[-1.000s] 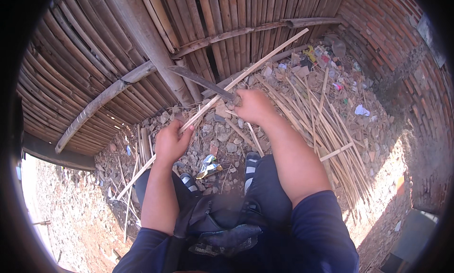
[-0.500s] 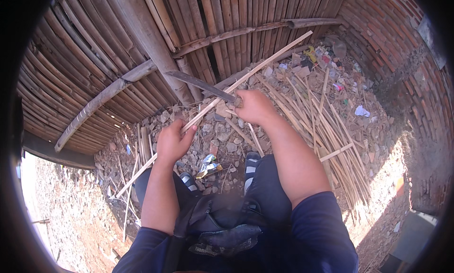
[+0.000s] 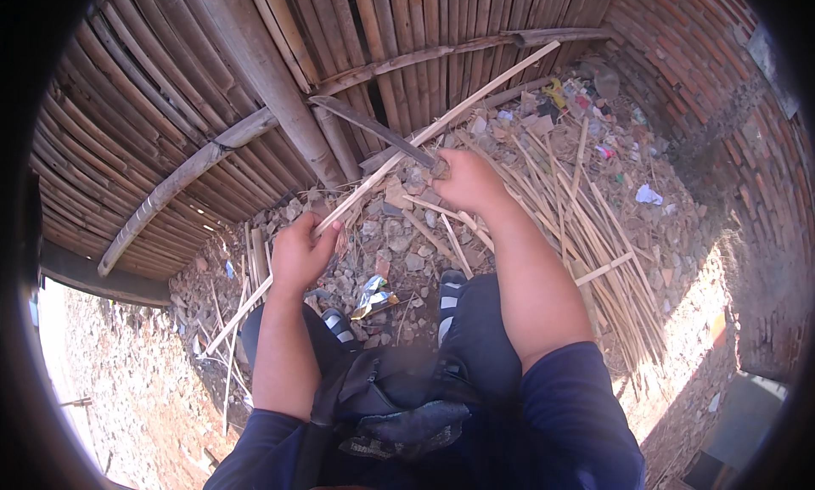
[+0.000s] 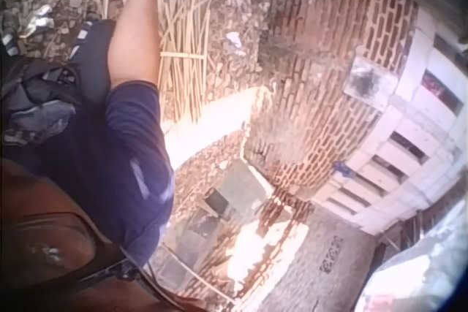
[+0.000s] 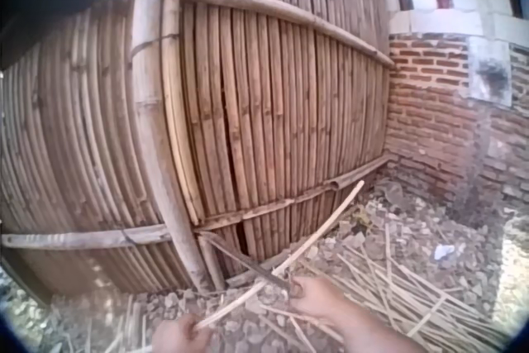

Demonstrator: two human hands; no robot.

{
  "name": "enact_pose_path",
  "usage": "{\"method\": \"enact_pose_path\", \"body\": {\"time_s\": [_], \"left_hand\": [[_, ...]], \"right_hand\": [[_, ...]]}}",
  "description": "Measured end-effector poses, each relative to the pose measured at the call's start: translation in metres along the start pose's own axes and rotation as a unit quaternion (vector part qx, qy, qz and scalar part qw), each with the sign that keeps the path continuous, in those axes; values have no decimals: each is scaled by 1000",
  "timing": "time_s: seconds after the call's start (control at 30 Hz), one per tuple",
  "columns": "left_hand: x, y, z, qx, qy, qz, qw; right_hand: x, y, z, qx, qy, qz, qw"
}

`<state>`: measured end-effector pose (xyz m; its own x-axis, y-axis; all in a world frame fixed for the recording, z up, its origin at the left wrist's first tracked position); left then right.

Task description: The person strips thin layers from a bamboo pole using a large knife, holding the bamboo piece and sliding the blade along its length to create narrow strips.

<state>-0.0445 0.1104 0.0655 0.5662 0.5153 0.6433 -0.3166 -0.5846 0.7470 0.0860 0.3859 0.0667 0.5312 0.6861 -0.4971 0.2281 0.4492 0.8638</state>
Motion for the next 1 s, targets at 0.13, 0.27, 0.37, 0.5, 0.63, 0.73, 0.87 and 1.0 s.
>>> {"method": "enact_pose_path", "body": {"time_s": [0.13, 0.27, 0.37, 0.5, 0.63, 0.73, 0.87, 1.0], "left_hand": [[1, 0, -1, 18, -13, 16, 1000], [6, 0, 1, 28, -31, 15, 999], [0, 0, 2, 11, -12, 14, 1000], [2, 3, 1, 18, -23, 5, 1000], [6, 1, 1, 28, -27, 9, 999], [6, -1, 0, 28, -29, 8, 999], [5, -1, 0, 18, -19, 5, 1000], [5, 0, 1, 17, -18, 13, 1000]], "right_hand": [[5, 12, 2, 73, 3, -38, 997], [-32, -7, 14, 34, 70, 47, 996], [-33, -17, 11, 17, 85, 71, 994], [-7, -2, 1, 82, 78, 19, 993], [-2, 4, 3, 69, 25, -15, 997], [-20, 4, 9, 32, 14, 5, 999], [-36, -9, 14, -4, 28, 30, 999], [-33, -9, 13, -14, 36, 23, 999]]}}
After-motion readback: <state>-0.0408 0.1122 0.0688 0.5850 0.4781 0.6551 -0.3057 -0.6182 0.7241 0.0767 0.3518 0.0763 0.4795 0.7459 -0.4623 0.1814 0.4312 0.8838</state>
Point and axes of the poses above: each hand's wrist, its own z-axis away from the middle knuckle, its own y-axis out of the back of the hand, x = y × z, the point moved 9 cm from there along -z, towards the middle knuckle, and after that the axes turned 4 degrees about z, right-handed, at the moved point
